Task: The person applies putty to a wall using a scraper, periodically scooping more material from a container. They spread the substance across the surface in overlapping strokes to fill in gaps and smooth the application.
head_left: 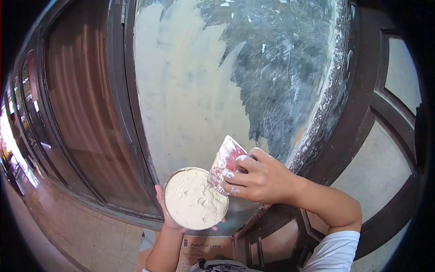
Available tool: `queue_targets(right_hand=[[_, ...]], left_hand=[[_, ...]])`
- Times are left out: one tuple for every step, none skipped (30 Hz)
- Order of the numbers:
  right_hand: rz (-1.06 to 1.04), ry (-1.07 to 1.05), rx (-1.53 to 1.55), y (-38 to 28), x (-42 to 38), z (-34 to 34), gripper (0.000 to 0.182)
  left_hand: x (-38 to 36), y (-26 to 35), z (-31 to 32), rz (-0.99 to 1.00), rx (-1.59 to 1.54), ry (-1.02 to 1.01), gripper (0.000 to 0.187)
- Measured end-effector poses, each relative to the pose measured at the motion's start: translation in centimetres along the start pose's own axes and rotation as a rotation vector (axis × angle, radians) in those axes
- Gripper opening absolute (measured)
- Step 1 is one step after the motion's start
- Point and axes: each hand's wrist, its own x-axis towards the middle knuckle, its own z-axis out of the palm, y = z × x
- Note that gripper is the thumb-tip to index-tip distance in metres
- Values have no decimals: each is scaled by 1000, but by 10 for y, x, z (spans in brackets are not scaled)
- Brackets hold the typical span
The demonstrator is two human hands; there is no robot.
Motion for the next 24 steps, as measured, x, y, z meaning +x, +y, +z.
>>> queue_targets(right_hand=[[5,-12,-10,-1,1,-1,26],[8,-14,-11,-2,1,-2,26],[8,-3,6,-2,1,-2,27],[10,7,31,-6,-1,-2,28],[3,8,36,-7,-1,-4,28],[2,8,37,-8,-1,-5,28],[5,13,51,-9,0,-5,29],[7,18,65,-10,1,-5,29],[8,37,57,-12,1,-4,30],[8,37,57,-12,1,-2,30],[8,39,58,-12,0,1,32],[10,42,59,-13,0,2,35],[10,43,50,-8,2,2,35],[7,38,61,-8,3,1,35],[2,33,71,-8,3,0,35],[2,33,70,-8,3,0,35],[-7,21,85,-9,2,-1,35],[-17,9,100,-9,2,-1,35],[-1,13,106,-10,2,0,34],[-2,13,107,-9,2,0,34],[-5,35,101,-9,2,0,34],[-7,56,96,-9,2,1,35],[-9,56,97,-8,1,2,35],[-6,49,90,-8,0,3,35]], left_hand=[[0,1,-4,5,17,-35,114],[1,0,-2,2,15,-35,114],[1,-1,1,15,-43,-11,113],[-3,-5,3,29,-105,21,113],[-3,-3,-9,4,11,-43,112],[-4,-3,-10,5,11,-42,112],[-3,-4,-10,4,1,-37,111],[-3,-6,-10,3,-9,-32,111],[-2,-7,-9,-1,15,-23,111],[-2,-9,-6,-1,15,-24,111],[-2,-11,-2,-13,-26,-14,111],[-2,-13,0,-26,-67,-3,111],[3,-9,-3,-30,-63,-10,111],[4,-7,-10,-40,-17,-28,112],[4,-6,-16,-49,29,-46,113],[5,-6,-21,-50,29,-47,113],[6,-5,-25,-43,90,-46,113],[7,-6,-26,-36,152,-45,113],[6,-7,-25,-30,154,-30,111],[6,-9,-25,-28,154,-29,111],[6,-11,-26,-23,137,4,114],[6,-12,-26,-17,120,37,116],[6,-12,-30,-28,135,22,118],[6,-13,-31,-25,135,23,118]])
